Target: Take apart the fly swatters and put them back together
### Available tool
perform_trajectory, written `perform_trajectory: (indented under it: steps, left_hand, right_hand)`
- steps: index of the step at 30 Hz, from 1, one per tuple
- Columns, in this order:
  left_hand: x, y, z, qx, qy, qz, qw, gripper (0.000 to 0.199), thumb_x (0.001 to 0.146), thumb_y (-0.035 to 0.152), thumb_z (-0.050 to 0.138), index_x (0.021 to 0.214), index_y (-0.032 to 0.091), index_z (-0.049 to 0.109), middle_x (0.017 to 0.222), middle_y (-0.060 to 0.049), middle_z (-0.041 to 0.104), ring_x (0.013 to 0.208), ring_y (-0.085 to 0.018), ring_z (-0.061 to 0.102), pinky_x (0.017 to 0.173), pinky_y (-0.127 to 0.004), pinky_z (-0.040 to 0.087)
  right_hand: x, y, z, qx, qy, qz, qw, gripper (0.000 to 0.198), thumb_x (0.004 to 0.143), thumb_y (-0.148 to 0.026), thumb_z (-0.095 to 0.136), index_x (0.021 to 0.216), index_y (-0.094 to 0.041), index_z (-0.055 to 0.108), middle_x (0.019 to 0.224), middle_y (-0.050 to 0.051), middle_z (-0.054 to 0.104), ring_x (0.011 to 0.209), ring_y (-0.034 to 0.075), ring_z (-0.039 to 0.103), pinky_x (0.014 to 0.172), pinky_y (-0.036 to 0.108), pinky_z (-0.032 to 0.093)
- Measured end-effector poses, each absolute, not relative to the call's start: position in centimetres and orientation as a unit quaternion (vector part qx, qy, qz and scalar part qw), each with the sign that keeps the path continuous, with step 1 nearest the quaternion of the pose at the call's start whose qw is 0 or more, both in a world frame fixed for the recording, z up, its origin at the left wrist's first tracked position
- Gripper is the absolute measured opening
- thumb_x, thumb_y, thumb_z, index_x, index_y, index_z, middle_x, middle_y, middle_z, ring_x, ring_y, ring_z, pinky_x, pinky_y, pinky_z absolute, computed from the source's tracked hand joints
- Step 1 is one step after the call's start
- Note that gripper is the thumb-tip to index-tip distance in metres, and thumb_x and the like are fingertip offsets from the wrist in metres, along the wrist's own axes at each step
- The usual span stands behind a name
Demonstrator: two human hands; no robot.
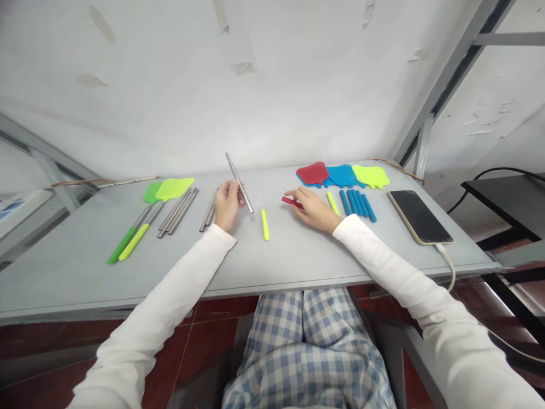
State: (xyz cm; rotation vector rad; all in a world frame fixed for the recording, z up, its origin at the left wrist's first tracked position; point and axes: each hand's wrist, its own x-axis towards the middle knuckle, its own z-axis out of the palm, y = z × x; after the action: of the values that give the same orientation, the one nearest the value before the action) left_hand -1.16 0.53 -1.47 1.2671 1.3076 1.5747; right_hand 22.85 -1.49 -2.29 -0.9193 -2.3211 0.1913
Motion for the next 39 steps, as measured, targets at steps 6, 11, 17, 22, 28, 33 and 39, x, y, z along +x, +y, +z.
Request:
perform_trajectory:
  steps: [6, 11, 17, 22, 28, 33, 39]
  left_hand:
    - [-0.3, -0.1, -1.3, 0.433, 0.413, 0.629, 0.496, 0.031, 0.08, 0.045, 0.065, 0.079, 0.02, 0.046, 0.071, 0.002, 0.062, 0.064, -0.011, 0.066, 0.069, -0.027, 0.052]
    - [0.4, -0.9, -1.5, 0.445, 0.398, 0.592, 0.541, 0.026, 0.082, 0.039, 0.064, 0.084, 0.019, 0.048, 0.081, -0.003, 0.069, 0.079, -0.016, 0.071, 0.086, -0.034, 0.053]
    - [0.4, -1.0, -1.7, 0.444, 0.384, 0.596, 0.548, 0.023, 0.083, 0.036, 0.064, 0.089, 0.02, 0.048, 0.085, -0.003, 0.07, 0.083, -0.017, 0.072, 0.09, -0.035, 0.052]
    - [0.3, -1.2, -1.5, 0.452, 0.389, 0.591, 0.544, 0.023, 0.083, 0.037, 0.063, 0.092, 0.021, 0.048, 0.09, -0.003, 0.07, 0.088, -0.017, 0.071, 0.092, -0.035, 0.051]
    - [0.1, -1.2, -1.5, 0.439, 0.382, 0.585, 0.565, 0.022, 0.081, 0.033, 0.064, 0.093, 0.02, 0.05, 0.095, -0.004, 0.069, 0.092, -0.019, 0.071, 0.09, -0.034, 0.052]
    - [-0.2, -0.9, -1.9, 0.445, 0.379, 0.57, 0.577, 0.026, 0.079, 0.034, 0.066, 0.095, 0.019, 0.052, 0.096, -0.005, 0.069, 0.092, -0.021, 0.071, 0.086, -0.034, 0.052]
    - [-0.3, -1.0, -1.8, 0.457, 0.374, 0.563, 0.579, 0.03, 0.078, 0.037, 0.067, 0.097, 0.019, 0.053, 0.092, -0.004, 0.071, 0.087, -0.02, 0.071, 0.081, -0.031, 0.053]
  right_hand:
    - [22.7, -1.5, -2.4, -0.364, -0.873, 0.052, 0.321, 0.031, 0.094, -0.025, 0.04, 0.121, -0.023, 0.054, 0.104, 0.011, 0.057, 0.092, 0.023, 0.055, 0.083, 0.037, 0.043]
    - [23.0, -1.4, -2.3, -0.384, -0.866, 0.019, 0.32, 0.032, 0.094, -0.026, 0.039, 0.121, -0.022, 0.056, 0.102, 0.011, 0.058, 0.092, 0.023, 0.054, 0.083, 0.037, 0.041]
    - [23.1, -1.2, -2.5, -0.398, -0.86, 0.004, 0.319, 0.034, 0.096, -0.029, 0.037, 0.122, -0.023, 0.058, 0.102, 0.011, 0.058, 0.093, 0.024, 0.054, 0.082, 0.038, 0.04]
    - [23.1, -1.2, -2.6, -0.409, -0.853, -0.009, 0.323, 0.035, 0.097, -0.031, 0.035, 0.121, -0.024, 0.06, 0.102, 0.01, 0.058, 0.093, 0.023, 0.053, 0.083, 0.039, 0.038]
    - [23.1, -1.2, -2.7, -0.41, -0.851, -0.024, 0.328, 0.034, 0.096, -0.029, 0.037, 0.121, -0.023, 0.06, 0.101, 0.01, 0.058, 0.092, 0.023, 0.053, 0.082, 0.038, 0.038]
    - [23.0, -1.2, -2.7, -0.411, -0.845, -0.041, 0.34, 0.034, 0.097, -0.029, 0.036, 0.121, -0.022, 0.06, 0.1, 0.01, 0.058, 0.092, 0.023, 0.052, 0.083, 0.038, 0.038]
    - [22.9, -1.3, -2.6, -0.419, -0.843, -0.04, 0.335, 0.034, 0.097, -0.029, 0.035, 0.12, -0.023, 0.06, 0.103, 0.01, 0.058, 0.092, 0.023, 0.052, 0.083, 0.038, 0.037]
